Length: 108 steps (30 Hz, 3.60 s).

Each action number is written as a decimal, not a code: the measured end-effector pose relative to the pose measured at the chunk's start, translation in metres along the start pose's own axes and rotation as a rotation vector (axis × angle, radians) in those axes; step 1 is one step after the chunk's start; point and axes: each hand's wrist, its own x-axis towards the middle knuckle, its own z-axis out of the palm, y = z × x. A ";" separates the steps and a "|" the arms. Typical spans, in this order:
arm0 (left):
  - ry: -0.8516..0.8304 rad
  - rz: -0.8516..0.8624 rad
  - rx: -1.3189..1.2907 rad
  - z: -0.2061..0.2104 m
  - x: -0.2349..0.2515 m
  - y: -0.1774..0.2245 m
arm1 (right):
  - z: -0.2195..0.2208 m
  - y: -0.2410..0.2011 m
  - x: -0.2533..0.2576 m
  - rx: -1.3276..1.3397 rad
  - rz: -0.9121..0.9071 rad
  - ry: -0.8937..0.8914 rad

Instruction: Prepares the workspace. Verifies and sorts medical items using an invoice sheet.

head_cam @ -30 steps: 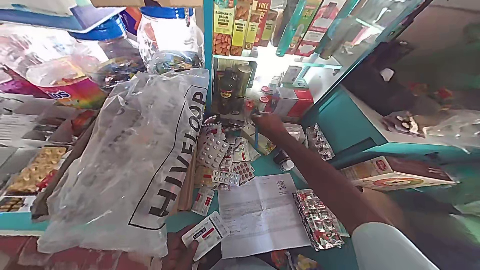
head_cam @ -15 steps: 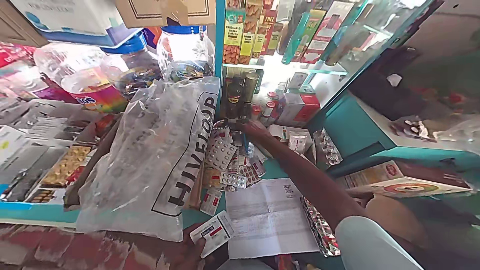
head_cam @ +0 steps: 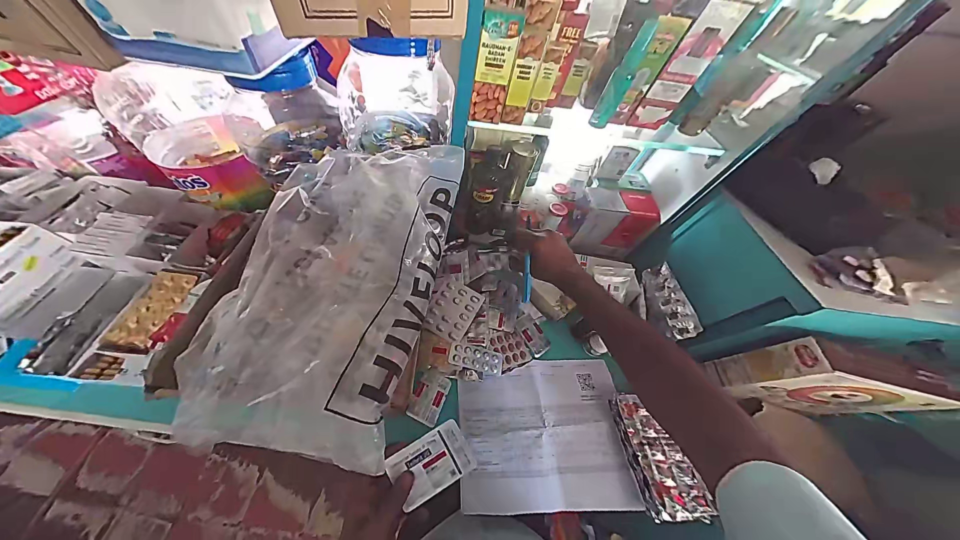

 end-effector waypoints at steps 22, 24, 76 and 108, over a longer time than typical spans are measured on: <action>-0.116 -0.030 -0.010 0.012 0.017 -0.003 | 0.001 0.002 -0.069 0.541 0.624 0.083; -0.111 -0.023 -0.011 0.010 0.016 -0.005 | 0.004 0.002 -0.070 0.445 0.601 0.066; -0.121 -0.027 -0.004 0.009 -0.013 -0.018 | 0.013 -0.081 -0.015 0.353 0.478 0.131; -0.161 -0.063 0.056 0.008 -0.009 -0.018 | 0.064 -0.104 -0.120 0.413 -0.121 -0.028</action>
